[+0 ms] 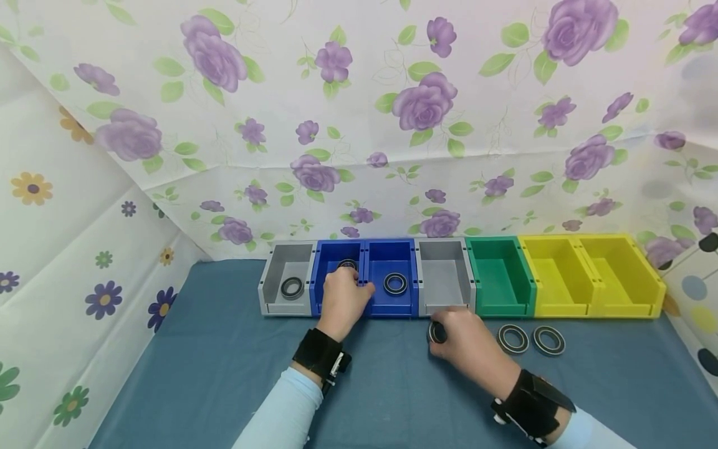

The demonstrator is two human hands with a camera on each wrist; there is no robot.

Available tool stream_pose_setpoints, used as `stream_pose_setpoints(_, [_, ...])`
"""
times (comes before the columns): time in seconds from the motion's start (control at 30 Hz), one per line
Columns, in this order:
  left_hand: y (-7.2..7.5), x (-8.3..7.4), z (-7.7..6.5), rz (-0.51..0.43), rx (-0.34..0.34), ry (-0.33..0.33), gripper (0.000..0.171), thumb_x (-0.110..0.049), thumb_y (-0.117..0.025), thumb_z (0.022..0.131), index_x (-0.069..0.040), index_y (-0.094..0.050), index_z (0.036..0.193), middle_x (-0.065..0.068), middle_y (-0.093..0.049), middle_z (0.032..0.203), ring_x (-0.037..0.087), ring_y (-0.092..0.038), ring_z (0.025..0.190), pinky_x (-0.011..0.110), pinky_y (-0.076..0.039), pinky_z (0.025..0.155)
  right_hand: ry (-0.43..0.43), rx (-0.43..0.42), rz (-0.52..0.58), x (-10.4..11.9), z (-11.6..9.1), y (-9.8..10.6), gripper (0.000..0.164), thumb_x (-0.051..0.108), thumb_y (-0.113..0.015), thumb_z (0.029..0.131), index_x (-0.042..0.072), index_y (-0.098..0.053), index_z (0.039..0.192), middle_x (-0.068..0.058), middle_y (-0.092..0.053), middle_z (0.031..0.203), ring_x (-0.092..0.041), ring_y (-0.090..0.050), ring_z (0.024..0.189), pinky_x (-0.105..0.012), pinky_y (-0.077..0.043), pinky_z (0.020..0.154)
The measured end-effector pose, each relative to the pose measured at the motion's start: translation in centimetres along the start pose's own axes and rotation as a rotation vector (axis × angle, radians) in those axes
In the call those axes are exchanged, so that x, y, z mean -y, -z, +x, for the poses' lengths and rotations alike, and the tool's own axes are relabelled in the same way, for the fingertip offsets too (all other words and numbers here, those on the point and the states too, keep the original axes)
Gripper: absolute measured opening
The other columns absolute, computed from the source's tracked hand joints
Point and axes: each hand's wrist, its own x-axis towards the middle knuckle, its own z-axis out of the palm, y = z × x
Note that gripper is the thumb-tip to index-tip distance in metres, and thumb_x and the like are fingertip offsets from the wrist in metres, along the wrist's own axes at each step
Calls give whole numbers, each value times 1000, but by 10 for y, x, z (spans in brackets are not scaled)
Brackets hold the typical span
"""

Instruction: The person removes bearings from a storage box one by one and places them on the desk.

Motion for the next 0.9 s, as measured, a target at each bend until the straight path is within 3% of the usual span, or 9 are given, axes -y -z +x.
stream_pose_setpoints(0.23, [0, 0, -1, -8, 0, 1, 31, -19, -70, 80, -9, -47, 62, -6, -30, 56, 9, -35, 41, 23, -26, 37, -14, 59, -22, 2, -1, -4, 41, 28, -80, 63, 8, -69, 97, 1, -59, 85, -7, -49, 72, -28, -44, 62])
stream_pose_setpoints(0.57, [0, 1, -1, -7, -2, -7, 37, -19, -69, 80, -10, -39, 61, -7, -27, 55, 9, -32, 41, 23, -24, 37, -14, 69, -49, 1, 0, -7, 40, 29, -80, 63, 9, -68, 96, 1, -59, 85, -7, -50, 73, -28, -45, 62])
stream_pose_setpoints(0.9, [0, 0, -1, -9, -9, -18, 34, -18, -69, 79, -10, -43, 60, -7, -30, 55, 8, -33, 40, 23, -24, 37, 19, 44, -52, 1, 2, -11, 40, 28, -77, 62, 7, -68, 95, 0, -59, 84, -8, -50, 71, -29, -44, 60])
